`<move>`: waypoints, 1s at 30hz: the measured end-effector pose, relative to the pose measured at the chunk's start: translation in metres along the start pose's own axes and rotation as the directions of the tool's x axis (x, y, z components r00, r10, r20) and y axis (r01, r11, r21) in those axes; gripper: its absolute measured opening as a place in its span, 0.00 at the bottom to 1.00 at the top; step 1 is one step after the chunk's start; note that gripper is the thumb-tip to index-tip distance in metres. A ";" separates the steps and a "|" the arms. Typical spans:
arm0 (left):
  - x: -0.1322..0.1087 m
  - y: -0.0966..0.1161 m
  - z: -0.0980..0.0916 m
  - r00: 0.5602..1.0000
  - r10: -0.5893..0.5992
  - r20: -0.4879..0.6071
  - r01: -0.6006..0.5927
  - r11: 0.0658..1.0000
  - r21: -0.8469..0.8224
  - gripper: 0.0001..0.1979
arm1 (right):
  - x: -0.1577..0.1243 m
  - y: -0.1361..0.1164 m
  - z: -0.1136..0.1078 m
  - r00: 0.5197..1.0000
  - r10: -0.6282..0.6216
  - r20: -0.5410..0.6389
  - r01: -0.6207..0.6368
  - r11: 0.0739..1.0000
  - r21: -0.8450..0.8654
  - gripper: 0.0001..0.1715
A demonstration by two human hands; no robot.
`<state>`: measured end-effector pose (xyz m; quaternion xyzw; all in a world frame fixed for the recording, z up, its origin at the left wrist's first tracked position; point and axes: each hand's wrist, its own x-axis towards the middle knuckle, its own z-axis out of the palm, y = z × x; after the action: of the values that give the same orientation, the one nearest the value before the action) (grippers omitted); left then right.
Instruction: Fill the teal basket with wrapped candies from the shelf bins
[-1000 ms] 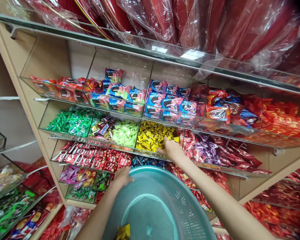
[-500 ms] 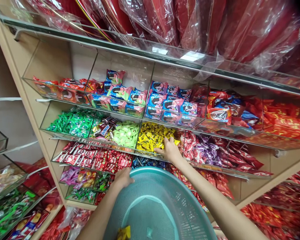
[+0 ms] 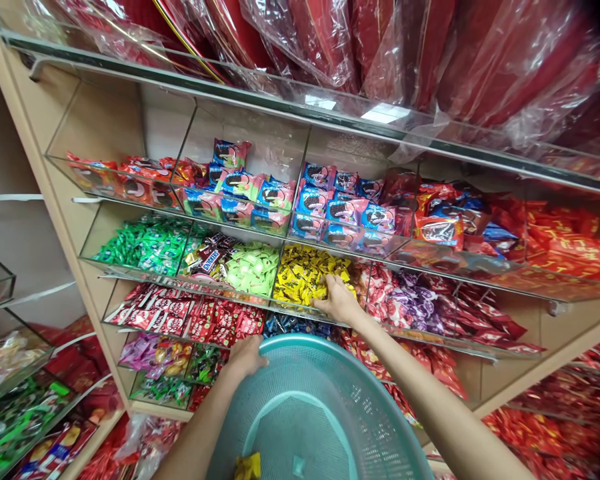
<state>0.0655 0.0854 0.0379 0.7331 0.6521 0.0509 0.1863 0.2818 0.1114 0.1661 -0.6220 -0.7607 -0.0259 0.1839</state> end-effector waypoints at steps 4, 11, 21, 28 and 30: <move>-0.001 0.001 -0.002 1.000 -0.002 0.002 0.002 1.000 -0.008 0.19 | 0.004 0.007 0.005 0.998 -0.053 -0.033 0.055 0.996 0.065 0.22; -0.003 0.002 -0.003 1.000 -0.002 -0.001 0.002 1.000 0.000 0.19 | 0.007 0.010 0.004 0.992 0.003 -0.128 0.019 0.985 0.174 0.21; -0.001 0.001 0.000 1.000 -0.009 -0.006 0.009 1.000 0.013 0.18 | 0.015 0.017 -0.002 0.968 0.117 -0.224 -0.008 0.900 0.435 0.24; -0.001 0.001 -0.001 1.000 -0.022 0.004 0.022 1.000 -0.003 0.20 | 0.023 0.015 -0.003 0.945 0.320 -0.068 -0.115 0.520 0.846 0.29; -0.002 0.002 -0.001 1.000 -0.021 0.003 0.021 1.000 0.003 0.20 | 0.025 0.015 -0.005 0.939 0.340 -0.045 -0.120 0.449 0.885 0.30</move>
<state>0.0664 0.0840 0.0401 0.7267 0.6594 0.0469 0.1868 0.2936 0.1371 0.1757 -0.5330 -0.5505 0.3210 0.5566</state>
